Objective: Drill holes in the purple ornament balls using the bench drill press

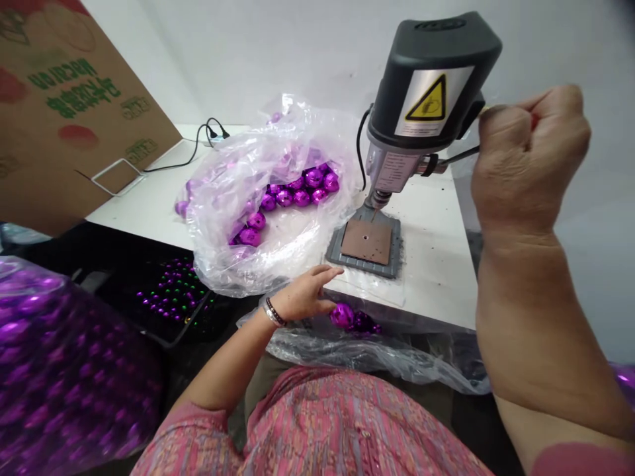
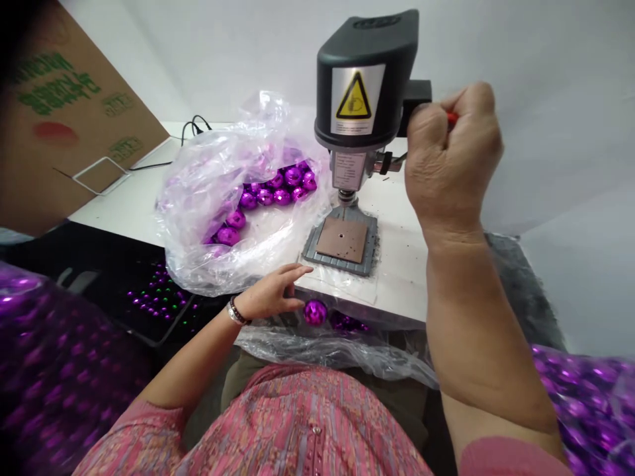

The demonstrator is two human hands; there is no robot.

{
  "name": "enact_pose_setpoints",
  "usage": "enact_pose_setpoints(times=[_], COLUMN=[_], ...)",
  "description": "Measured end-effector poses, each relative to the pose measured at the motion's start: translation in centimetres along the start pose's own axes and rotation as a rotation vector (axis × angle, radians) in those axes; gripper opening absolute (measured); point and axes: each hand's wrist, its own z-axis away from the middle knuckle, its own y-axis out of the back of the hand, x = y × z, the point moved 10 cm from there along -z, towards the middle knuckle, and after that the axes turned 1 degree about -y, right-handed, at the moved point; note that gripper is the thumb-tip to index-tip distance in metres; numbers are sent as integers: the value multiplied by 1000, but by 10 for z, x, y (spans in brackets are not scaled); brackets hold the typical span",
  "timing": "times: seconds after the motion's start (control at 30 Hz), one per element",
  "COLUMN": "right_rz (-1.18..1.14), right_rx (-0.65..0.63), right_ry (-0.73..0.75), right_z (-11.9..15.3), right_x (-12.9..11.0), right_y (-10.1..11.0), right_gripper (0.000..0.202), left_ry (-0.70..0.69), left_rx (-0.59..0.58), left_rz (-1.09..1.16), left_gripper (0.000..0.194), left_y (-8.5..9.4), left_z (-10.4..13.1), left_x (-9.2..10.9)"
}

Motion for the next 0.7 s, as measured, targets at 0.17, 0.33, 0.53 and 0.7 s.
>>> enact_pose_setpoints(times=[0.17, 0.33, 0.53, 0.7], right_rz=[25, 34, 30, 26], right_rx=[8, 17, 6, -14], right_ry=[18, -5, -23, 1], right_z=[1, 4, 5, 4], right_x=[0, 1, 5, 6], right_y=[1, 2, 0, -3], right_gripper=[23, 20, 15, 12], left_ry=[383, 835, 836, 543], left_rx=[378, 251, 319, 461], left_rz=[-398, -653, -652, -359], left_gripper=[36, 34, 56, 58], left_y=[134, 191, 180, 169], left_z=[-8, -16, -16, -27], left_x=[-50, -133, -158, -121])
